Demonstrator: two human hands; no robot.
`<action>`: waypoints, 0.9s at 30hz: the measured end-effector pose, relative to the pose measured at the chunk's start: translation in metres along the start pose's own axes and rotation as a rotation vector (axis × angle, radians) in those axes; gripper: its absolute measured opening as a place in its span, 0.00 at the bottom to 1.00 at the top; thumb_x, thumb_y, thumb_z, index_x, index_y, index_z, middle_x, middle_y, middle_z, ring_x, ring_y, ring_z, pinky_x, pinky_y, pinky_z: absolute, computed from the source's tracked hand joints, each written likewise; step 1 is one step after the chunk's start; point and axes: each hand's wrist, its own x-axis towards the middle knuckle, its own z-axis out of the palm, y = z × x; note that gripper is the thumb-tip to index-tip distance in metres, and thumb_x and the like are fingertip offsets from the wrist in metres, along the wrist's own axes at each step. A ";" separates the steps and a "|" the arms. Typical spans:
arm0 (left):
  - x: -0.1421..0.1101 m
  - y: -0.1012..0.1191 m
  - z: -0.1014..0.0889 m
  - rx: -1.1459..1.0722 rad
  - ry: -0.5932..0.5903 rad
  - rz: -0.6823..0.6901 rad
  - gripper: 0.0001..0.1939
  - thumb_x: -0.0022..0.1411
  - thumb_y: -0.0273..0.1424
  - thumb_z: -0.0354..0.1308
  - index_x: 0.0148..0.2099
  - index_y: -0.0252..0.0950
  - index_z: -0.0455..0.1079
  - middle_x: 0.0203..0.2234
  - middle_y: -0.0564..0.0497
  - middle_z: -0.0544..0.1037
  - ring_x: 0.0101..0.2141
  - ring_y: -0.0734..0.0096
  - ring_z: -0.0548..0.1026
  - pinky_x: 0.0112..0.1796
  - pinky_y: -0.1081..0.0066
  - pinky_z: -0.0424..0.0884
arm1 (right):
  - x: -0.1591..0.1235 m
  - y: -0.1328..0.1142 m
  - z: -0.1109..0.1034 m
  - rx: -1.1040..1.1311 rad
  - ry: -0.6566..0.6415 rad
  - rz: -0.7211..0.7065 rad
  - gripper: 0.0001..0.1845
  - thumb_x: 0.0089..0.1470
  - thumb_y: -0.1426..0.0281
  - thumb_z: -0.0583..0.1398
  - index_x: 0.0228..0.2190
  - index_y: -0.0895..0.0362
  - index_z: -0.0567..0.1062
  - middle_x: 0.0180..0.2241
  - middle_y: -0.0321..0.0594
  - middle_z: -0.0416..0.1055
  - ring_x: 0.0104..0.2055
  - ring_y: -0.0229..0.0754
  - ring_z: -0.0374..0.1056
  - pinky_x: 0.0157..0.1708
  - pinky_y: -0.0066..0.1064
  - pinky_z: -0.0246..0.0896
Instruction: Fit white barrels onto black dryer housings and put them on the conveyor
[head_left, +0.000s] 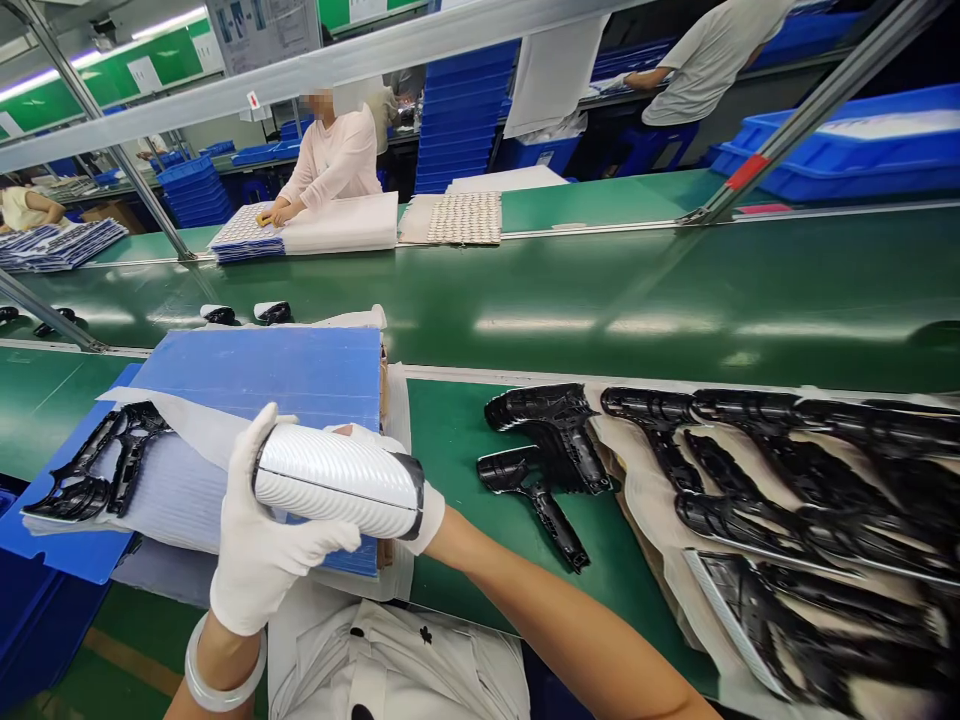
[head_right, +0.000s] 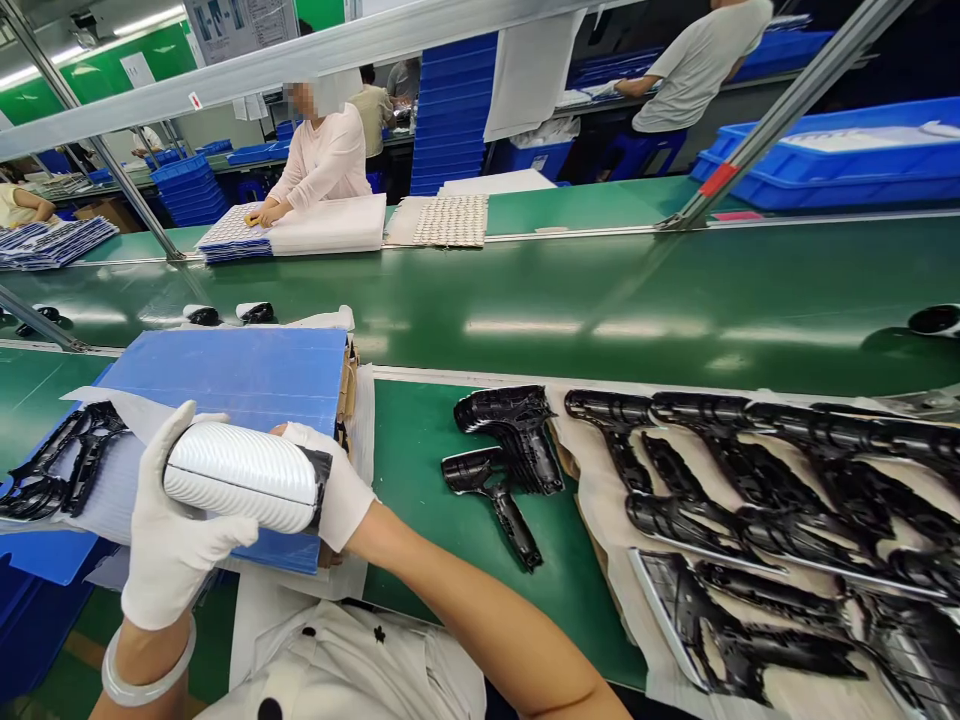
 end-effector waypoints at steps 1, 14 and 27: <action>0.000 0.000 0.000 0.000 -0.008 0.016 0.54 0.30 0.43 0.81 0.62 0.46 0.66 0.54 0.46 0.72 0.53 0.51 0.72 0.53 0.58 0.71 | 0.001 -0.003 -0.001 -0.139 0.049 -0.062 0.19 0.57 0.54 0.56 0.31 0.58 0.73 0.35 0.42 0.74 0.48 0.47 0.70 0.52 0.41 0.66; 0.001 0.002 -0.003 0.087 -0.077 0.055 0.45 0.40 0.43 0.77 0.60 0.47 0.66 0.53 0.49 0.75 0.52 0.54 0.74 0.50 0.60 0.71 | -0.004 -0.026 -0.025 -1.397 0.391 -0.784 0.13 0.62 0.74 0.53 0.37 0.53 0.78 0.49 0.43 0.77 0.59 0.49 0.68 0.61 0.46 0.64; 0.000 -0.002 -0.006 0.134 -0.076 0.132 0.20 0.71 0.40 0.52 0.63 0.50 0.66 0.57 0.52 0.73 0.56 0.63 0.71 0.55 0.68 0.67 | 0.000 -0.020 -0.032 -1.471 0.387 -0.952 0.13 0.64 0.74 0.52 0.38 0.53 0.76 0.50 0.45 0.75 0.59 0.48 0.67 0.58 0.46 0.66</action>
